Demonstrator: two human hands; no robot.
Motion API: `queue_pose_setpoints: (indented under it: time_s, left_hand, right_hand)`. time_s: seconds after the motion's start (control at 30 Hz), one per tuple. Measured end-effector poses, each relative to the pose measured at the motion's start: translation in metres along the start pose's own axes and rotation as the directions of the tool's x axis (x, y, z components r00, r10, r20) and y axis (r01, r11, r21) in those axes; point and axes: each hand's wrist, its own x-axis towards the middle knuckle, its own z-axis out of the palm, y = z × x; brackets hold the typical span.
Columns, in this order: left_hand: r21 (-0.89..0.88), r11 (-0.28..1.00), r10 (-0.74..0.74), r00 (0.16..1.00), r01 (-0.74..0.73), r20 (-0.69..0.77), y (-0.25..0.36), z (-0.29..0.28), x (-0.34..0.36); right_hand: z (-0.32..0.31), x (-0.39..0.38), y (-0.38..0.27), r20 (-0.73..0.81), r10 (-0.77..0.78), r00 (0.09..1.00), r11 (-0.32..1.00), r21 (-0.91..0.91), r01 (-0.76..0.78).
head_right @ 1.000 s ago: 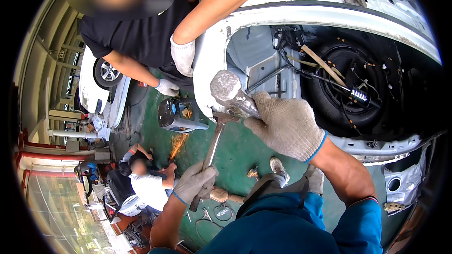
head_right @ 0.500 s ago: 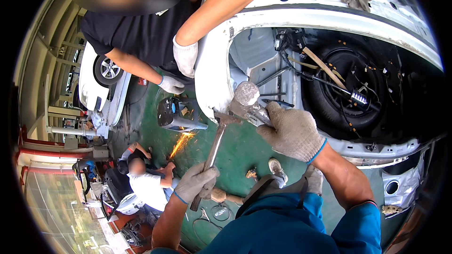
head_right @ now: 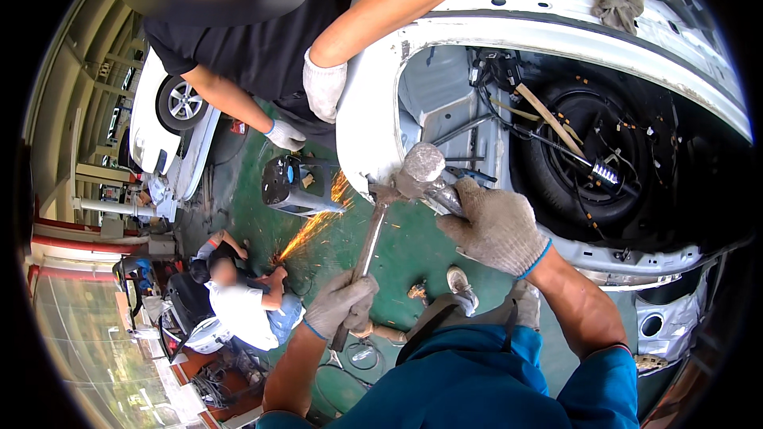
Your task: The person uses a hammer and metal rod to repeatedly strike and reshape the damaged rear quarter panel of a white car. Another person assists by holding the panel steady while a third person grinds nearby. The camera wearer continues hammering the same area throughout the clip.
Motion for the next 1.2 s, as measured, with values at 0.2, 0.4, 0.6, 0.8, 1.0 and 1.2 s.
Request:
queue_pose_setpoints:
  time_s: [0.2,0.4,0.6,0.8,1.0,1.2]
  left_hand:
    - [0.112,0.991,-0.069,0.996,0.075,-0.057,0.029,-0.016,-0.013]
    - [0.078,0.994,-0.075,0.997,0.075,-0.003,0.03,-0.028,-0.015]
    - [0.069,0.997,-0.039,0.999,0.038,0.0,0.018,-0.02,-0.007]
    - [0.06,0.998,0.001,1.0,0.0,-0.025,0.007,-0.016,-0.003]
    - [0.075,0.997,-0.014,1.0,0.016,-0.023,0.009,-0.015,-0.002]
    - [0.095,0.995,-0.007,1.0,0.009,-0.02,0.01,-0.015,-0.003]
  right_hand:
    - [-0.003,-0.003,-0.001,-0.007,0.022,1.0,0.998,0.064,-0.021]
    - [0.004,-0.009,0.005,-0.02,0.027,0.999,0.999,0.04,-0.026]
    - [0.001,-0.011,0.003,-0.021,0.065,0.998,0.998,0.02,-0.064]
    - [0.0,0.003,-0.016,0.021,0.014,1.0,0.999,-0.029,-0.013]
    - [-0.009,0.016,-0.022,0.089,-0.037,0.995,0.991,-0.122,0.048]
    - [-0.051,0.029,-0.066,-0.103,-0.148,0.984,0.984,-0.114,0.136]
